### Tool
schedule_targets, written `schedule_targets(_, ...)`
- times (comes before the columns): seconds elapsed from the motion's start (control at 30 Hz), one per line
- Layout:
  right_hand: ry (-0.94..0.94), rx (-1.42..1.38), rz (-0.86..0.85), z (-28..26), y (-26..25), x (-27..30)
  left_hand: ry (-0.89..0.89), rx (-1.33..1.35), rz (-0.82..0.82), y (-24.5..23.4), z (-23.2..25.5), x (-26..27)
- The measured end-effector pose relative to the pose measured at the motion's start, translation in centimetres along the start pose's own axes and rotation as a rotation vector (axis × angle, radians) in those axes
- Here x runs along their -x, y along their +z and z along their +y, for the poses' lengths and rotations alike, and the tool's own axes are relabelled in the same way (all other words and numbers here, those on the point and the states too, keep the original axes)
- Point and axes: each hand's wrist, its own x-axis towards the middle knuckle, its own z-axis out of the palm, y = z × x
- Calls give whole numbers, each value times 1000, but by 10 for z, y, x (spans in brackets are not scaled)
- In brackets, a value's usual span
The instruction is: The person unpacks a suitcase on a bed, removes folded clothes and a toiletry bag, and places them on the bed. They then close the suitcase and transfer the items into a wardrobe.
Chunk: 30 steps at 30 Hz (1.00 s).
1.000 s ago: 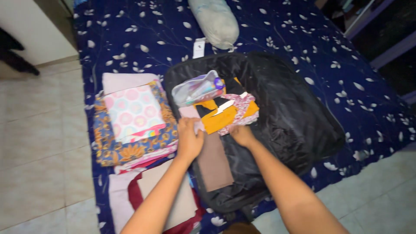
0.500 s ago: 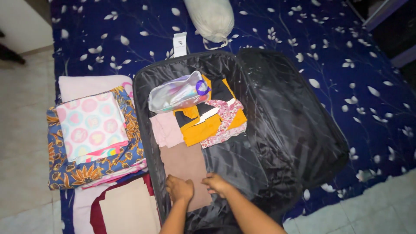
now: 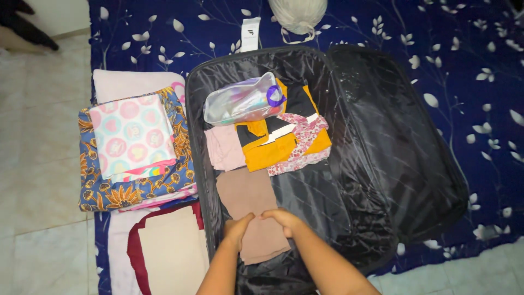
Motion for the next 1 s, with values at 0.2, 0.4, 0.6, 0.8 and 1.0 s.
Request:
schedule_targets(0.2, -42, -225, -116, 2, -22, 29, -65, 199, -349, -7, 54, 51)
schedule_targets(0.4, -269, -261, -205, -19, 27, 76, 169, 233, -517, -63, 90, 103)
schedule_targets(0.6, -560, -138, -220, -52, 136, 135, 501, 567, -707, -140, 93, 140)
schedule_targets(0.8, -710, -18, -289, -58, 264, 167, 753, 550, -602, -257, 110, 168)
schedule_targets(1.0, -851, 9, -269, -18, 325, 125, 784, 583, -548, -340, 73, 149)
